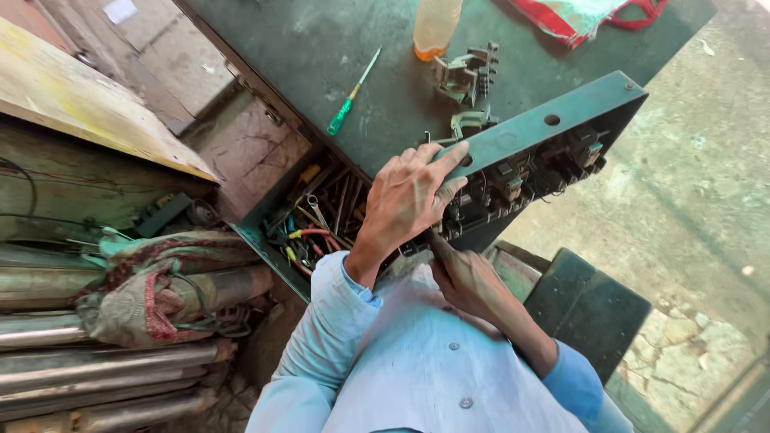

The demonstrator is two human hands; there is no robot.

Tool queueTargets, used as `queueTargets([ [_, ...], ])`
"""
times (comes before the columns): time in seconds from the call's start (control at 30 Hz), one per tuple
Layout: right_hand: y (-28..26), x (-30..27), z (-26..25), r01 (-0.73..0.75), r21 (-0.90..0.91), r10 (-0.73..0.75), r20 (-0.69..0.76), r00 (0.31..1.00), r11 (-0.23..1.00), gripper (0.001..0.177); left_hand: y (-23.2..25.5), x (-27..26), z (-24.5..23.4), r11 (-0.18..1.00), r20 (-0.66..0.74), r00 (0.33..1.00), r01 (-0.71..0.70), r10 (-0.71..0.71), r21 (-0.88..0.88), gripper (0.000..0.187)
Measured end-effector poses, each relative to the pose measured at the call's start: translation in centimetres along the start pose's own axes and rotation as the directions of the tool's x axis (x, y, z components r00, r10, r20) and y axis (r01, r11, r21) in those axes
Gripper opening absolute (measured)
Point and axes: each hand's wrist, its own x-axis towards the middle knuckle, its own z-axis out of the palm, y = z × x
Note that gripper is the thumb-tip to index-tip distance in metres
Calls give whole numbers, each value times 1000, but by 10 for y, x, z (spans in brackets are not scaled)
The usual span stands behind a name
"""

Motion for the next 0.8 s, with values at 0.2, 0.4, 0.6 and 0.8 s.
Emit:
queueTargets([
  [0.2, 0, 3, 4, -25, 72, 28, -40, 999, 997, 58, -4, -2, 3, 999, -63, 998, -6, 4, -35, 47],
  [0.4, 7, 25, 21, -54, -34, 51, -83, 995, 998, 29, -10, 1, 11, 999, -96, 995, -29, 26, -28, 45],
  [0.6, -1, 19, 15, -66, 41, 71, -131, 989, 997, 28, -13, 2, 11, 998, -80, 997, -6, 2, -57, 45],
  [0.8, -8, 14, 16, -185, 6, 183, -186, 965, 983, 26, -15, 4, 13, 1000, -57, 998, -10, 9, -29, 46],
])
